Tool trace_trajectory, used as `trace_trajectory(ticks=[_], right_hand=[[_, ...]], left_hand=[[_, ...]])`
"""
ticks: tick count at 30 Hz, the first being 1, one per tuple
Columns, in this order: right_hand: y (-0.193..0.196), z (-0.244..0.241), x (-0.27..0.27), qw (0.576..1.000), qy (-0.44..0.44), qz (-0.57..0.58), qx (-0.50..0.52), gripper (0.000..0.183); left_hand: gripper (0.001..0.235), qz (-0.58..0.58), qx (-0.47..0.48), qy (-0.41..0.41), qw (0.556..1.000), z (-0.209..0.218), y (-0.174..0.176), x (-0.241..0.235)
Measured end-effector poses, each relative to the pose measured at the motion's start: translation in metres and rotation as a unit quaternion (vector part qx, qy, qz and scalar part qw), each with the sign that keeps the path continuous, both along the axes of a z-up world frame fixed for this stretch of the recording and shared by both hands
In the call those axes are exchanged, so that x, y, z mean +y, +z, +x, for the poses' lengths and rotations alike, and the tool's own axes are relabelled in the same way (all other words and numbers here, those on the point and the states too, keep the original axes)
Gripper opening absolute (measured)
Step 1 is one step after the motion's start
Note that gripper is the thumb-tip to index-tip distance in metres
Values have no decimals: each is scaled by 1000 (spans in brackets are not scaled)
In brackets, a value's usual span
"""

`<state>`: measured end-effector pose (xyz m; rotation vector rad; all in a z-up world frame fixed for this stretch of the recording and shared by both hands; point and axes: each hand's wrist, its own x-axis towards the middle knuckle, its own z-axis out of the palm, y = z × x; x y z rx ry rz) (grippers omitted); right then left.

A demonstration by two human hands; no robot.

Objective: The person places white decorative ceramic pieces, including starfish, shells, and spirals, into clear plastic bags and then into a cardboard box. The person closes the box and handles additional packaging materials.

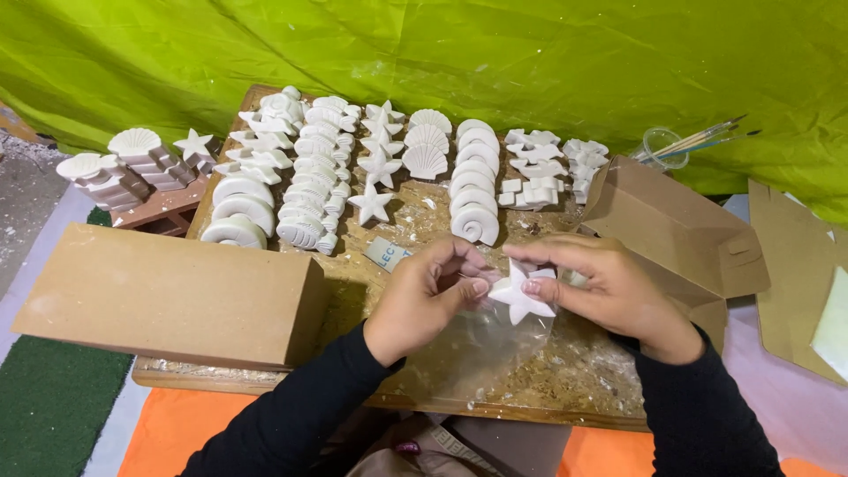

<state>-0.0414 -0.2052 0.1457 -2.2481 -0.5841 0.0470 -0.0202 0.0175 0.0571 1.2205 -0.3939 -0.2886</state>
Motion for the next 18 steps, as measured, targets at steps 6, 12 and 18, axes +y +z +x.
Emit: trace_trajectory(ticks=[6,12,18], right_hand=[[-8,-2,-3,997,-24,45,57,30],[-8,-6,-1,999,-25,18,37,27],[-25,-6,-34,983,-61,148,87,45]], left_hand=[[16,40,-16,28,999,5,-12,-2],[12,146,-177,73,971,1,5,5],[14,182,-235,54,953,-6,10,11]])
